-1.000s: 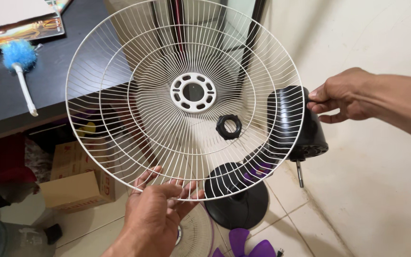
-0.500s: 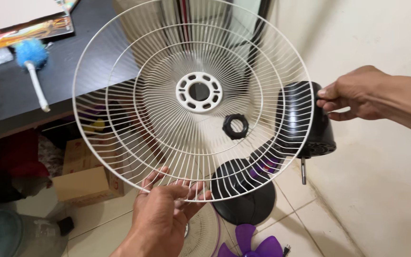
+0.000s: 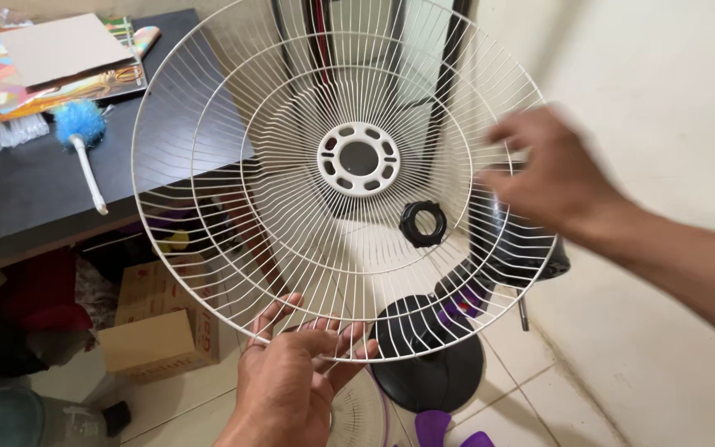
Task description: The person disassembles a standing electric fan by removing the front grille, fan blades, and rear grille. They then reassemble the fan by reinstalling the rear grille, fan blades, and front grille, securing each component in place.
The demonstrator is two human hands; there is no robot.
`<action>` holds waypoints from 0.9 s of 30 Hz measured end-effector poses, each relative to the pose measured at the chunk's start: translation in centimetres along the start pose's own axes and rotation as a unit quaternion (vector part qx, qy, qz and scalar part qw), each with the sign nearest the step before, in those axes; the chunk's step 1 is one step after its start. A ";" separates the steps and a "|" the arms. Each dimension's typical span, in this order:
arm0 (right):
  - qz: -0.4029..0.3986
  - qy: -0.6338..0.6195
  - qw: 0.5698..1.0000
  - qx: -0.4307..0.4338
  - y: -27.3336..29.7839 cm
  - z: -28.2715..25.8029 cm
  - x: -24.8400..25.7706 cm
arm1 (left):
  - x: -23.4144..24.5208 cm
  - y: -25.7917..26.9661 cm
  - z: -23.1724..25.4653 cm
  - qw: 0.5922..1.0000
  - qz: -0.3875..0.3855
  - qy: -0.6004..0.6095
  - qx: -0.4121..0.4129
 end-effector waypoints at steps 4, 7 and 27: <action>-0.163 0.124 0.978 0.047 2.4 -6.3 -5.4 | -0.6 1.0 0.1 0.999 -0.048 -0.005 -0.012; -0.171 0.141 0.975 0.004 4.3 -7.6 -5.0 | -0.2 1.6 0.2 0.998 -0.044 -0.052 -0.012; 0.177 -0.371 0.763 -0.500 26.0 12.6 9.2 | -0.6 9.6 -0.8 0.946 -0.100 -0.276 -0.139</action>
Point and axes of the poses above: each hand's wrist, its own y-axis away from the middle knuckle, its own x-axis out of the back of the hand, z = x × y, the point moved 8 cm from there along -y, towards the middle knuckle, and after that the axes turned 8 degrees about -y, right-handed, at the moved point
